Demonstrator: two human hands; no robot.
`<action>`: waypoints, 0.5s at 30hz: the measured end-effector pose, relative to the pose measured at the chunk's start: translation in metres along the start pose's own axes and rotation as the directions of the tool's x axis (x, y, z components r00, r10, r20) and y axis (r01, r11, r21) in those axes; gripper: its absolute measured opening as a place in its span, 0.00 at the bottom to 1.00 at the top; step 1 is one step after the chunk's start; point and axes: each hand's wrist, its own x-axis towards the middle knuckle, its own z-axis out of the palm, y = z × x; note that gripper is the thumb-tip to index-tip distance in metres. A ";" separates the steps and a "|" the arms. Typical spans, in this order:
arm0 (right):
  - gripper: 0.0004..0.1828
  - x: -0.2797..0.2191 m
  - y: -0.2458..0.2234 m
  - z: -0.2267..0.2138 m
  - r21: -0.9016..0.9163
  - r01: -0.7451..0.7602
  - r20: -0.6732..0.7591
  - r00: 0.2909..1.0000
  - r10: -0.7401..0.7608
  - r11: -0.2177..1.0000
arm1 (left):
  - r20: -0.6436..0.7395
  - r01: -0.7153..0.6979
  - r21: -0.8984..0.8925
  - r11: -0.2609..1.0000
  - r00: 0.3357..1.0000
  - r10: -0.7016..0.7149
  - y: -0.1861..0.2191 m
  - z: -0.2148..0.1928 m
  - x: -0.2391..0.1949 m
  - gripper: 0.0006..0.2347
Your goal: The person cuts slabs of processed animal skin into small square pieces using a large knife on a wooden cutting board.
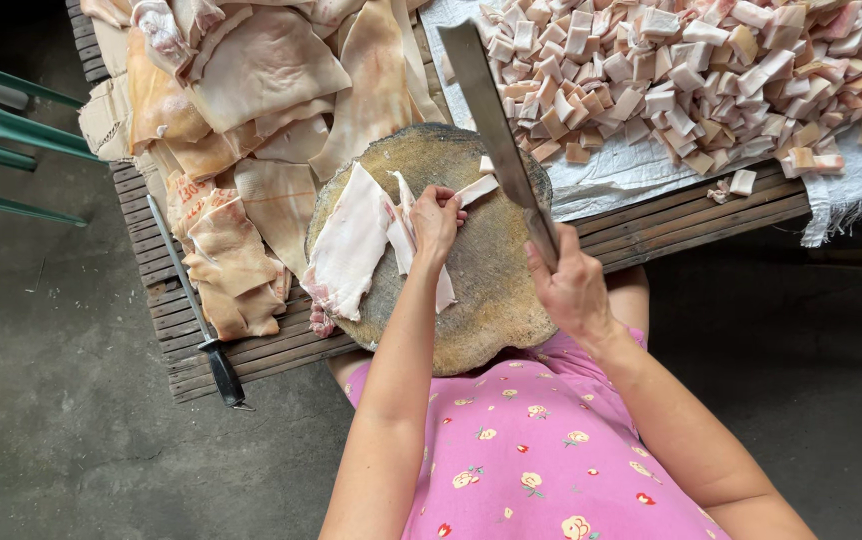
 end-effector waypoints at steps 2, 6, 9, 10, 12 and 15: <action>0.22 -0.006 0.014 0.017 -0.128 -0.150 0.143 0.975 0.168 0.980 | -0.004 0.019 -0.014 1.000 1.000 -0.019 0.000 0.001 0.001 0.06; 0.21 -0.019 0.039 0.040 -0.293 -0.135 0.200 0.959 0.199 0.946 | -0.004 -0.009 0.027 1.000 1.000 0.009 -0.003 0.000 0.008 0.06; 0.19 -0.001 0.037 0.021 -0.145 -0.421 0.325 0.834 0.445 0.895 | 0.000 -0.024 0.048 0.999 1.000 0.024 -0.010 -0.002 0.002 0.07; 0.19 -0.004 0.028 0.015 -0.124 -0.442 0.312 0.832 0.458 0.888 | 0.010 -0.031 0.021 0.999 0.999 0.031 -0.010 -0.004 0.000 0.08; 0.18 -0.003 0.011 -0.001 -0.087 -0.473 0.292 0.829 0.477 0.877 | 0.039 -0.043 0.000 0.999 0.998 0.043 0.008 -0.008 -0.001 0.12; 0.20 -0.014 0.006 -0.019 -0.041 -0.232 0.166 0.958 0.236 0.972 | 0.041 -0.089 0.022 0.996 0.995 0.088 0.027 -0.032 -0.012 0.18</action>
